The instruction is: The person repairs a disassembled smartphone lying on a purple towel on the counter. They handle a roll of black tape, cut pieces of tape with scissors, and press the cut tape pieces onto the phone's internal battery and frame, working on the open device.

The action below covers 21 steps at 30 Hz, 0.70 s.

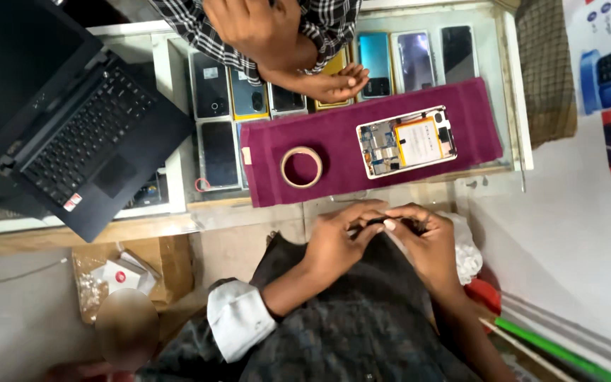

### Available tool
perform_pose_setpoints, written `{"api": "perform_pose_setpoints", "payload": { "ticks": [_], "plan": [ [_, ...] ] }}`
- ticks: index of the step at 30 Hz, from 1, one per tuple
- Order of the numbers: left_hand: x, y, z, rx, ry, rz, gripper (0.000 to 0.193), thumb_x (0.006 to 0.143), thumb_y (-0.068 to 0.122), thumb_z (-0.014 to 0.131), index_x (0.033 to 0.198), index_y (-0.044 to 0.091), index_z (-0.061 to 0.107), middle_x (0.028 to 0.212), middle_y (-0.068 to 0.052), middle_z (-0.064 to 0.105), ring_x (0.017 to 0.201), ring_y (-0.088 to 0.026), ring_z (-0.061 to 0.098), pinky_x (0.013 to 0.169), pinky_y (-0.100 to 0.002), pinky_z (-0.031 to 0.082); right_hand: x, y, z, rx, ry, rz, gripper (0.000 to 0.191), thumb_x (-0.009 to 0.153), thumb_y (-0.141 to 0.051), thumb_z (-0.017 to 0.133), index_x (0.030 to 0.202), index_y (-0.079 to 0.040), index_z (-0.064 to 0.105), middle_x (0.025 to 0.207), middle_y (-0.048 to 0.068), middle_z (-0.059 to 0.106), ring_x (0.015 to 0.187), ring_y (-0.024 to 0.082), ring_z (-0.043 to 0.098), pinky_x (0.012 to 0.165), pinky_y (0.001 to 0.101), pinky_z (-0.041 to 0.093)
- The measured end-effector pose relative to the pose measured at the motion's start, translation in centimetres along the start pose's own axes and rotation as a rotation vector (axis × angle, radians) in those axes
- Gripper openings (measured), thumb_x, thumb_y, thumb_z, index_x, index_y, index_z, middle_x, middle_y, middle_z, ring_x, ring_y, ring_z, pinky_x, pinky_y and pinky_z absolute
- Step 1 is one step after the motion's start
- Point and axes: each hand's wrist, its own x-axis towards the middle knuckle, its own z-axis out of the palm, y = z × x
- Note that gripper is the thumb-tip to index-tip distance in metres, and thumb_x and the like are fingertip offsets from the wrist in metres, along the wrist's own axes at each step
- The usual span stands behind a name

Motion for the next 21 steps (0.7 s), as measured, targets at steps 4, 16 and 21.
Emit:
{"api": "perform_pose_setpoints", "payload": {
  "ticks": [4,16,21],
  "plan": [
    [2.5,-0.5,4.2,-0.038,0.056,0.022,0.035,0.092,0.004,0.076,0.126,0.009,0.07,0.103,-0.008,0.08,0.081,-0.009,0.076,0.069,-0.025,0.059,3.1,0.9,-4.5,-0.175,-0.001,-0.071,0.012,0.091,0.005,0.078,0.103,0.004,0.076,0.087,0.005,0.071,0.071,0.007,0.054,0.062,0.022,0.043],
    [9.8,0.5,15.2,-0.171,0.238,-0.273,0.055,0.092,0.021,0.074,0.143,0.006,0.056,0.105,-0.01,0.078,0.076,-0.011,0.07,0.065,-0.027,0.056,12.1,1.8,-19.3,0.071,-0.307,0.126,0.01,0.091,-0.005,0.074,0.099,-0.001,0.07,0.09,0.002,0.072,0.076,0.004,0.066,0.065,0.0222,0.057],
    [11.9,-2.8,16.2,0.376,0.225,-0.105,0.04,0.089,0.025,0.081,0.123,0.008,0.07,0.112,-0.012,0.076,0.105,-0.029,0.069,0.087,-0.039,0.057,14.3,3.5,-22.9,0.078,-0.235,0.072,0.017,0.096,-0.005,0.073,0.112,-0.002,0.07,0.08,-0.002,0.06,0.062,0.003,0.045,0.058,0.0193,0.036]
  ]
}}
